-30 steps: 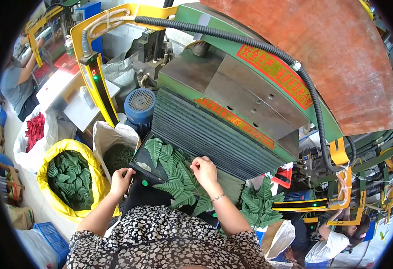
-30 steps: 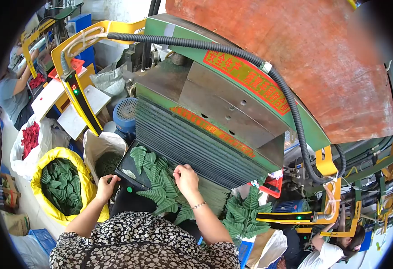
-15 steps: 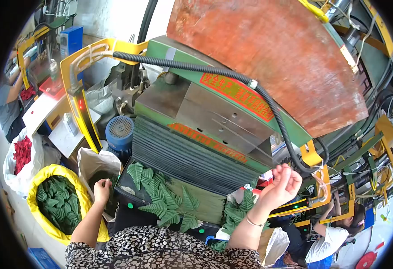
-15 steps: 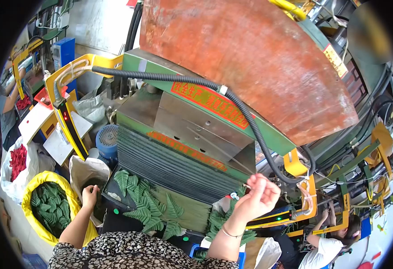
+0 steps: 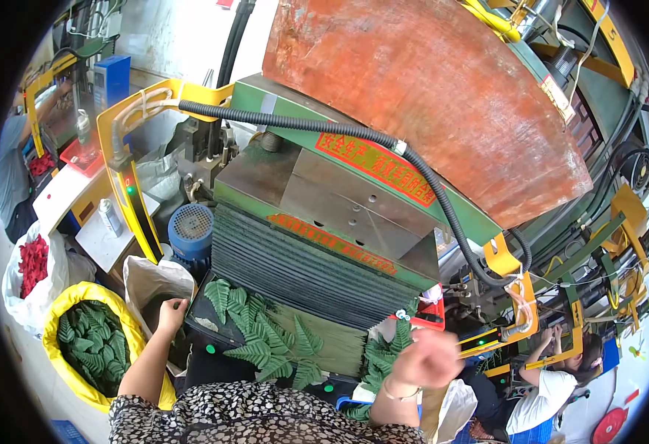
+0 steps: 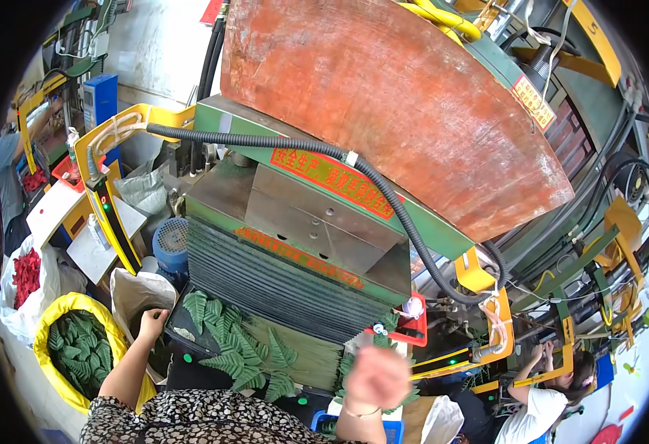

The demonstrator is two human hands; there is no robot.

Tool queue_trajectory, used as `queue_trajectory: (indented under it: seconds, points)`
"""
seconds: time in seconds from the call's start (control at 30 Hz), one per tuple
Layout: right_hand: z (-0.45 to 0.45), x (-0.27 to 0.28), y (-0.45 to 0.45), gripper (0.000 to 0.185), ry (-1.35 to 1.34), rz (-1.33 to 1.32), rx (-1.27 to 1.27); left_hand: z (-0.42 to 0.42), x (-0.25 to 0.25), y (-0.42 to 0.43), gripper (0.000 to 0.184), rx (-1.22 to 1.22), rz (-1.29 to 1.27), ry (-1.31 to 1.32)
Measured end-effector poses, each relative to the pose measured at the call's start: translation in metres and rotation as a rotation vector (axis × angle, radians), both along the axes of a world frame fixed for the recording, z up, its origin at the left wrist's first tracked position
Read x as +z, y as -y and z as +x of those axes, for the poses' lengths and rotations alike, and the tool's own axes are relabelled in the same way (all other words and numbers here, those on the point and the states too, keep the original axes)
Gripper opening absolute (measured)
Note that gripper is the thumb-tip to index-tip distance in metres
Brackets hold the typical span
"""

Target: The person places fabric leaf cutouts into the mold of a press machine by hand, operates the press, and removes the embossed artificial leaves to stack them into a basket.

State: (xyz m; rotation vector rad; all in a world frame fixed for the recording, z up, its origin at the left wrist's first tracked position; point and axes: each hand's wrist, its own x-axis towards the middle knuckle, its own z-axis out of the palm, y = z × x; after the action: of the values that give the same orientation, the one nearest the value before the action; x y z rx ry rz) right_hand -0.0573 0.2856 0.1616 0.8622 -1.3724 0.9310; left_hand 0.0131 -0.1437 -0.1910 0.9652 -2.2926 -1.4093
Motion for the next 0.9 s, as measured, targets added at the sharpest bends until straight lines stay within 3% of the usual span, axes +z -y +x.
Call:
queue_trajectory:
  seconds: [0.07, 0.2, 0.3, 0.47, 0.53, 0.6, 0.7, 0.73, 0.77, 0.9]
  points:
    - [0.015, 0.018, 0.016, 0.022, 0.074, 0.435, -0.036, 0.001, -0.011, 0.002, 0.028, -0.027, 0.016, -0.025]
    - [-0.088, 0.017, 0.061, 0.021, 0.026, 0.293, -0.108, -0.001, 0.003, -0.001, 0.03, 0.005, 0.152, 0.023]
    - [-0.155, 0.007, 0.075, 0.02, 0.015, 0.31, -0.038, -0.003, -0.015, 0.007, 0.028, -0.002, 0.297, 0.031]
    - [-0.121, 0.026, 0.077, 0.019, 0.11, 0.352, -0.208, 0.001, 0.026, 0.006, 0.029, -0.122, 0.458, 0.143]
    - [-0.087, 0.023, 0.073, 0.011, 0.664, -0.093, 0.328, -0.003, 0.02, 0.011, 0.029, -0.092, 0.433, 0.121]
    - [-0.046, 0.043, 0.058, 0.016, 1.058, 0.045, 1.066, 0.002, 0.003, 0.012, 0.03, -0.044, 0.385, 0.087]
    - [-0.013, 0.064, 0.073, 0.032, 1.058, 0.361, 1.544, -0.001, -0.02, 0.018, 0.025, 0.014, 0.349, -0.093]
    - [-0.006, 0.064, 0.079, 0.036, 1.006, 0.39, 1.698, 0.005, -0.02, 0.018, 0.029, 0.036, 0.151, -0.06]
    - [0.003, 0.066, 0.083, 0.038, 1.055, 0.278, 1.809, 0.009, 0.019, 0.004, 0.029, 0.061, 0.267, 0.07]
    - [0.012, 0.067, 0.083, 0.036, 1.15, 0.115, 1.967, 0.032, 0.017, 0.007, 0.029, 0.059, 0.219, 0.142]
